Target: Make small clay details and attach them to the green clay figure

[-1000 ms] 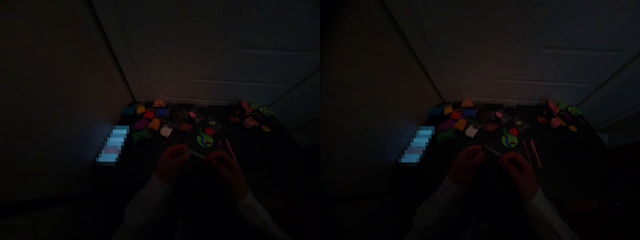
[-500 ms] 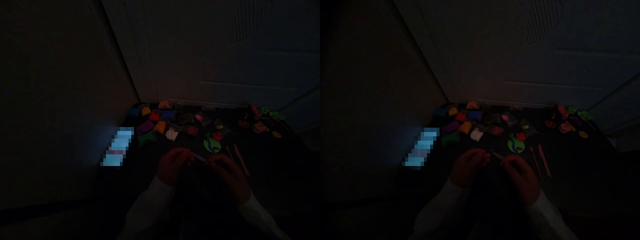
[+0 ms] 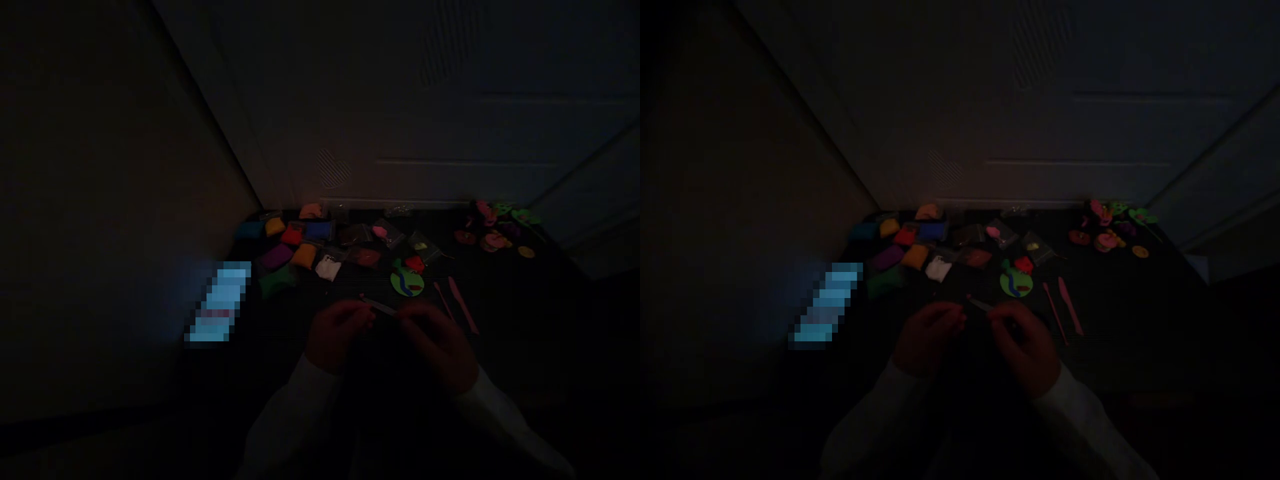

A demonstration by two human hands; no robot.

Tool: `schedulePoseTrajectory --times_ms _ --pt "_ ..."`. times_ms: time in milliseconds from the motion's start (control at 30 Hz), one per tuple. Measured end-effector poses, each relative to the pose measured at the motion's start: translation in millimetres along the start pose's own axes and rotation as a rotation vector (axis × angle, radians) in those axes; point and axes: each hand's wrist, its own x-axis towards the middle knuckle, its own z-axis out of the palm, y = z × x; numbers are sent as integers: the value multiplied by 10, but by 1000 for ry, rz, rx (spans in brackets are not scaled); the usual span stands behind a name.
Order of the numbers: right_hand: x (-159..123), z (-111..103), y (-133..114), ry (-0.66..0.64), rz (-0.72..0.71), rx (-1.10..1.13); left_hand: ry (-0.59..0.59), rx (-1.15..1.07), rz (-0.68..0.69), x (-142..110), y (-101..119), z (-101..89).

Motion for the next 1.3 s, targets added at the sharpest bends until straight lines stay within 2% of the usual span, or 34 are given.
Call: schedulePoseTrajectory --times_ms 167,300,400,567,700,833,933,1033,1133,1300 --pt "-41 -62 -7 48 -41 -43 100 -9 75 -5 11 -57" --pt "-77 -122 1 88 -45 -34 147 -197 67 -33 157 -43" --pt "-80 -169 -23 106 -66 -67 133 -341 111 -34 274 23" --pt "15 -311 -211 140 -177 -128 -13 -508 288 -30 552 358" --pt "190 -495 -444 183 -337 -102 -238 -511 317 -56 942 714" --pt "357 -647 -721 266 -535 -114 -393 -466 406 -89 1342 880" --pt "472 -679 -907 316 -641 -98 -454 -359 409 -62 1514 865" --pt "614 -649 -1011 312 -705 -113 -392 -182 420 8 1550 774" --pt "762 -593 -1011 297 -748 -216 -312 -36 449 86 1508 660" --pt "925 -509 -888 311 -783 -416 -275 86 429 177 1440 538"
